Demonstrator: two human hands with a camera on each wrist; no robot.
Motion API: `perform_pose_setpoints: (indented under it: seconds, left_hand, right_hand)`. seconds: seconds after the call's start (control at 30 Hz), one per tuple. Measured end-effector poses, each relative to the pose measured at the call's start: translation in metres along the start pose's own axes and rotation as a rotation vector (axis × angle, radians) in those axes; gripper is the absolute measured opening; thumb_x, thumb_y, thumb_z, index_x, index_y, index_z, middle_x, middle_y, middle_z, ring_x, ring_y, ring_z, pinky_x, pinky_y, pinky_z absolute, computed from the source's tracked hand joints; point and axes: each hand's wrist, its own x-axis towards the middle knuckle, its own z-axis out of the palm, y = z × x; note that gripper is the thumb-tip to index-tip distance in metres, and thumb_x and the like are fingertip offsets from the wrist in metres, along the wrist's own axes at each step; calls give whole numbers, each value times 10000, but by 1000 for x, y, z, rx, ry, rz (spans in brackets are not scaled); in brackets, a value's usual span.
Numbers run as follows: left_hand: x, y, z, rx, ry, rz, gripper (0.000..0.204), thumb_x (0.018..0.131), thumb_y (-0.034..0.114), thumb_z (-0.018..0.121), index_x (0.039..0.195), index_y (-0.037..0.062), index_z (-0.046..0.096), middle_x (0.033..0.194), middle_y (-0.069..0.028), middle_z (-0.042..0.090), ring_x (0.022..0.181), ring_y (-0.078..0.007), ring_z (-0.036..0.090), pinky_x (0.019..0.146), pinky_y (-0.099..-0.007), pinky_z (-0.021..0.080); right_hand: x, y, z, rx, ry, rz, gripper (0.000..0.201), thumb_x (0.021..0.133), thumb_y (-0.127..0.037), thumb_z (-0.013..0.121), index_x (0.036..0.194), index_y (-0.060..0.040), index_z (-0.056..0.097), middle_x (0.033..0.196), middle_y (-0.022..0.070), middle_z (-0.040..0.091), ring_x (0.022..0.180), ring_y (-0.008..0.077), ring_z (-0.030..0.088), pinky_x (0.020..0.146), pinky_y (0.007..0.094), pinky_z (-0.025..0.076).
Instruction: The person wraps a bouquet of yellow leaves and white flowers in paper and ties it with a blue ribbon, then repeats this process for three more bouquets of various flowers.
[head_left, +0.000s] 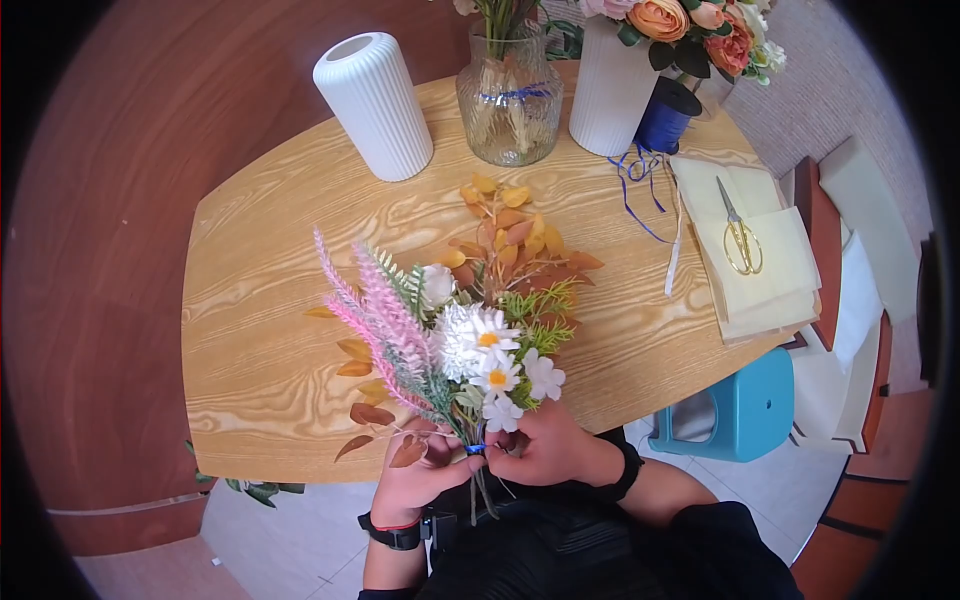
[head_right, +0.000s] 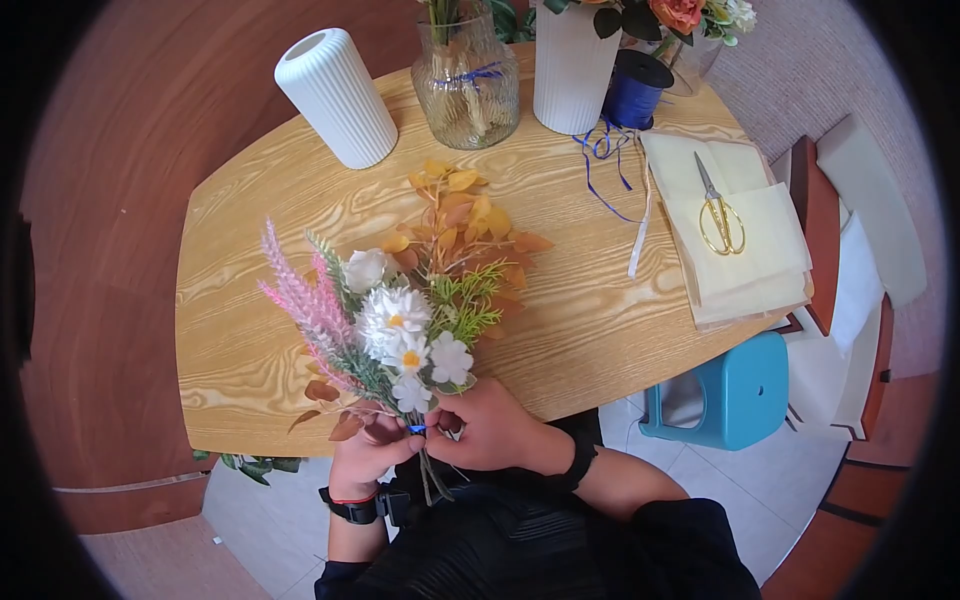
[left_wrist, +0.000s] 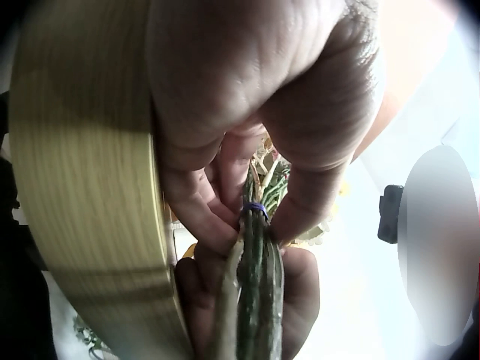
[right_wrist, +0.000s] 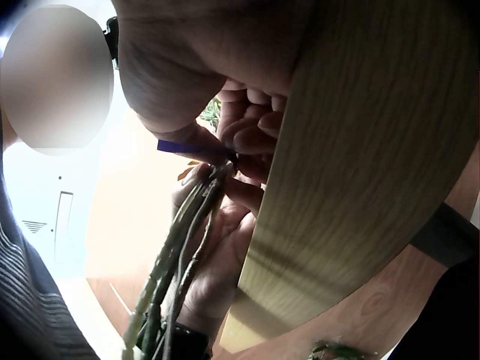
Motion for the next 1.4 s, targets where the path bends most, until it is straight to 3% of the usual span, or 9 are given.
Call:
perform_pose_setpoints:
  seconds: [0.2,0.3,0.4,0.5,0.8,1.0,1.2,1.4]
  left_hand:
    - [2,-12,-9,-25,-22,-1,515,742,-140,706,1215,-53,523,1138,-100,628,1089,-194,614,946,-336,492]
    - [1,-10,-6,-18,14,59,443,735,-134,717,1138,-44,559,1117,-91,631,1052,-179,615,922,-324,490]
    - [0,-17,-19,115,-67,73,671,756,-109,687,1361,1,416,1281,-145,561,1175,-271,556,973,-397,462]
    - [0,-14,-9,14,29,98,338,730,-127,723,1032,-33,605,1085,-84,637,1026,-163,606,902,-334,485]
    - [2,-4,-1,-8,6,51,449,739,-96,709,1162,-61,562,1059,-98,650,1011,-174,611,913,-324,473]
    - [-3,-10,-12,134,31,-21,471,745,-95,697,1192,-43,555,1064,-82,650,1010,-176,604,915,-328,466]
    - [-4,-6,-5,15,79,-20,478,729,-131,695,1171,-50,532,934,-95,669,894,-206,646,793,-320,504]
    - [-3,-13,-11,-1,20,11,581,719,-165,669,1257,-33,497,1134,-147,635,1031,-253,626,879,-352,500]
  right_hand:
    - [0,1,-3,14,-22,-31,149,737,-103,713,814,-63,592,641,35,588,553,170,608,523,287,499]
    - [-1,1,-2,33,-18,-23,152,733,-101,714,812,-64,589,638,31,582,552,165,603,522,286,495]
    - [-1,2,-2,43,-19,-35,151,731,-102,713,810,-64,590,638,32,582,550,165,601,519,288,489]
    - [-1,1,-3,46,-27,-37,144,730,-100,708,803,-64,590,636,34,581,546,171,597,516,293,482]
    - [-4,4,-5,112,-8,-58,97,735,-60,660,775,-42,573,619,57,566,526,177,586,511,292,470]
    - [-9,10,-1,200,62,-16,65,733,-15,609,778,-31,566,622,55,555,529,158,570,505,293,459]
    - [-11,22,3,230,115,-36,94,726,1,599,811,-36,583,667,44,567,548,143,566,504,280,449]
    - [-10,18,1,185,118,-44,98,729,0,599,819,-34,585,681,41,575,555,140,570,508,275,453]
